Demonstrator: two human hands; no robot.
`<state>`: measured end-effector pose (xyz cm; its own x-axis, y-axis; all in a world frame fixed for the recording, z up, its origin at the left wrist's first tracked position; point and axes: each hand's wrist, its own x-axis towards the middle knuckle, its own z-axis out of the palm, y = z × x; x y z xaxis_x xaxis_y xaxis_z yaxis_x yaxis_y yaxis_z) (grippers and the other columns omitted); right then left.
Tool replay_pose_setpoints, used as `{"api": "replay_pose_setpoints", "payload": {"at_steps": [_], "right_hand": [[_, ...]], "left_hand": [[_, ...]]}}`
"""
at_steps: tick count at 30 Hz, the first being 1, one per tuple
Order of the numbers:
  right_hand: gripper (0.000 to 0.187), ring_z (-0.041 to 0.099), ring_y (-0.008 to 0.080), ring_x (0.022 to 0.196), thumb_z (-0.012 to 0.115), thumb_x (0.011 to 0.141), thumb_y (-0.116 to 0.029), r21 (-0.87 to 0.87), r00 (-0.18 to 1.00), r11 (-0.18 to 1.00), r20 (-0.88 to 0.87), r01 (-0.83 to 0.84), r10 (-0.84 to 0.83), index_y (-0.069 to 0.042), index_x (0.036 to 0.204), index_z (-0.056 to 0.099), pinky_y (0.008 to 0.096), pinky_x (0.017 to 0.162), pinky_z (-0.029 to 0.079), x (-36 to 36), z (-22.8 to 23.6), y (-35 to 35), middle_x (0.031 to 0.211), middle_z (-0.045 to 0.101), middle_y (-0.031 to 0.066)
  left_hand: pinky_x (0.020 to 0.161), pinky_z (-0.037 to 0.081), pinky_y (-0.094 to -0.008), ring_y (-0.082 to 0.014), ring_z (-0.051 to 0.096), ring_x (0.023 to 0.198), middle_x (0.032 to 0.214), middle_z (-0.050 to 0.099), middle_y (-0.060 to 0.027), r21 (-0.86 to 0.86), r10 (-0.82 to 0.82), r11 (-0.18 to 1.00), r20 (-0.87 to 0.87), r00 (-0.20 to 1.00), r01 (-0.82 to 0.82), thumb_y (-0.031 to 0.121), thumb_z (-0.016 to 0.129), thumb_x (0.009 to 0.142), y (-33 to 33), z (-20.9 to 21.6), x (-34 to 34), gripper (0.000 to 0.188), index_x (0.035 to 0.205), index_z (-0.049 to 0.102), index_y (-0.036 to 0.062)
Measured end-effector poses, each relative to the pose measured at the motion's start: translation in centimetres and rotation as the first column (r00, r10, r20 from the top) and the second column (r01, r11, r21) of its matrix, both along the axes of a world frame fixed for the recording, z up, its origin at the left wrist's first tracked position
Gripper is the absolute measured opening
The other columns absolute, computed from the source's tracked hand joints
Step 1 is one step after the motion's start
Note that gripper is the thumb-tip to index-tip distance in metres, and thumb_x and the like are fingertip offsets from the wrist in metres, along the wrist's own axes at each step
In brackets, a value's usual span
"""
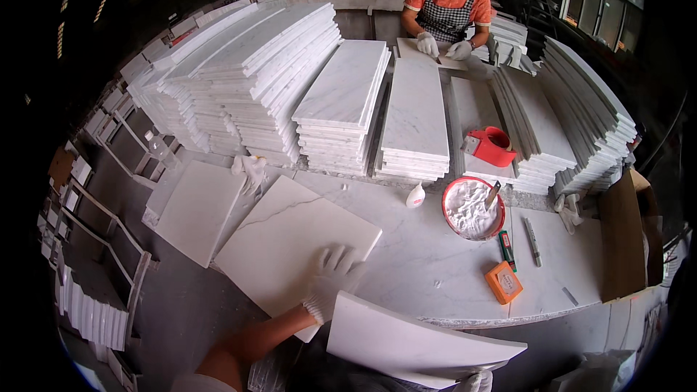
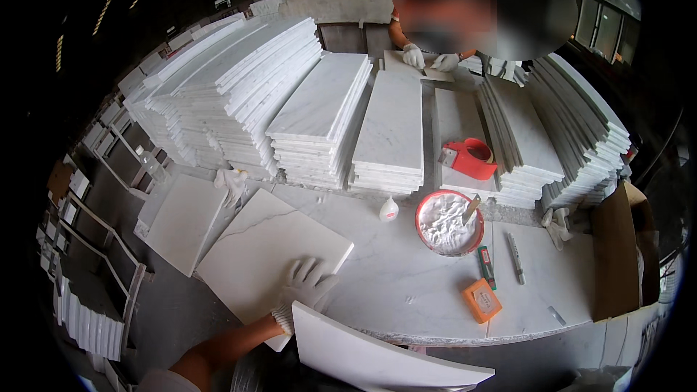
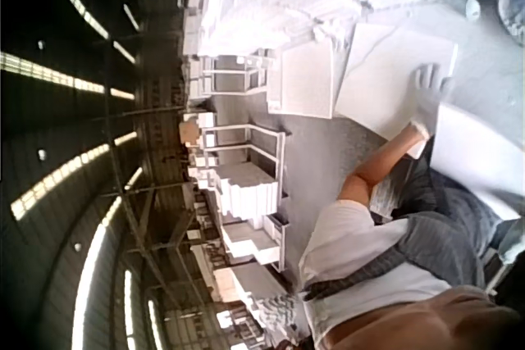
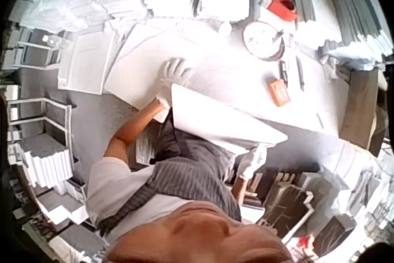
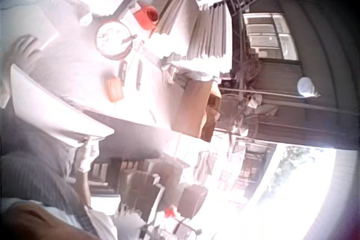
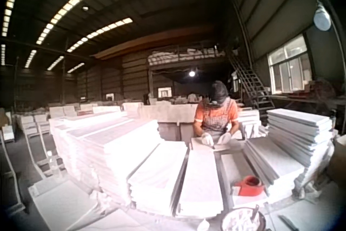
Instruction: The person applies a white paste into surface imperfections on white rectangular tiles using a small metal spatula, then smooths the filled areas. They handle multiple tiles one at a time, wiping and scraping the surface before placing each tile aside.
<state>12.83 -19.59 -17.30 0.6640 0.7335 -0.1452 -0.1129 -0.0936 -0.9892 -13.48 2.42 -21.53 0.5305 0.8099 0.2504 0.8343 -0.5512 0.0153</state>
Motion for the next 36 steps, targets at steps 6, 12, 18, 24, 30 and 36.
{"api": "replay_pose_setpoints", "payload": {"at_steps": [6, 12, 18, 24, 30, 36], "right_hand": [[0.015, 0.042, 0.0089, 0.068, 0.056, 0.094, -0.018, 0.026, 0.997, 0.997, 0.038, 0.070, -0.071, -0.004, 0.088, 0.056, 0.0251, 0.060, 0.036, -0.4, 0.7, 0.0, 0.076, 0.051, -0.0009], [0.019, 0.043, 0.0083, 0.068, 0.058, 0.096, -0.021, 0.047, 0.994, 0.993, 0.006, 0.111, -0.111, -0.002, 0.093, 0.057, 0.0247, 0.061, 0.037, -0.2, 0.9, -0.4, 0.076, 0.051, -0.0008], [0.023, 0.051, 0.0105, 0.073, 0.063, 0.094, -0.021, 0.098, 0.986, 0.993, -0.164, 0.060, -0.043, 0.000, 0.102, 0.059, 0.0278, 0.066, 0.043, 0.2, -1.4, -0.6, 0.082, 0.058, 0.0018], [0.043, 0.040, 0.0069, 0.069, 0.058, 0.094, -0.042, 0.112, 0.990, 0.992, 0.121, 0.061, -0.074, 0.000, 0.087, 0.059, 0.0247, 0.061, 0.033, 0.4, -2.4, -0.6, 0.072, 0.049, -0.0039], [0.031, 0.045, 0.0084, 0.067, 0.060, 0.095, -0.032, 0.196, 0.994, 0.975, 0.004, 0.106, -0.109, -0.004, 0.082, 0.056, 0.0253, 0.061, 0.037, 1.6, -3.4, 1.2, 0.074, 0.050, -0.0011], [0.029, 0.045, 0.0084, 0.068, 0.054, 0.097, -0.030, 0.183, 0.991, 0.977, 0.063, 0.108, -0.121, -0.003, 0.086, 0.056, 0.0257, 0.063, 0.038, 1.4, -3.4, 2.2, 0.079, 0.048, -0.0006]], "left_hand": [[0.104, 0.032, -0.0531, -0.0370, 0.045, 0.123, 0.125, 0.053, -0.0151, 0.048, -0.052, 0.998, 0.031, 0.998, 0.051, 0.029, 0.059, 0.078, 0.5, 0.1, -0.6, 0.036, 0.110, 0.063, 0.0117], [0.100, 0.036, -0.0507, -0.0353, 0.049, 0.119, 0.123, 0.055, -0.0138, 0.072, -0.052, 0.996, -0.025, 0.998, 0.054, 0.023, 0.061, 0.078, 1.0, 0.6, -1.5, 0.035, 0.111, 0.063, 0.0117], [0.104, 0.037, -0.0419, -0.0292, 0.048, 0.119, 0.128, 0.053, -0.0084, -0.409, 0.270, 0.901, 0.790, 0.550, 0.145, 0.035, 0.057, 0.090, -3.3, 0.9, -3.4, 0.038, 0.117, 0.059, 0.0079], [0.109, 0.032, -0.0367, -0.0218, 0.040, 0.131, 0.145, 0.041, -0.0062, -0.601, 0.718, 0.661, 0.681, -0.145, 0.449, 0.049, 0.034, 0.103, -9.7, -3.5, -3.5, 0.059, 0.146, 0.033, 0.0089], [0.102, 0.036, -0.0338, -0.0185, 0.045, 0.117, 0.131, 0.048, -0.0072, -0.603, 0.611, 0.777, 0.792, 0.016, 0.184, 0.044, 0.032, 0.105, -5.4, -5.0, -1.3, 0.052, 0.137, 0.038, 0.0041], [0.099, 0.038, -0.0309, -0.0162, 0.048, 0.112, 0.124, 0.053, -0.0075, -0.684, 0.673, 0.687, 0.726, 0.140, 0.245, 0.047, 0.029, 0.105, -3.6, -0.5, 2.2, 0.057, 0.131, 0.046, -0.0008]]}}
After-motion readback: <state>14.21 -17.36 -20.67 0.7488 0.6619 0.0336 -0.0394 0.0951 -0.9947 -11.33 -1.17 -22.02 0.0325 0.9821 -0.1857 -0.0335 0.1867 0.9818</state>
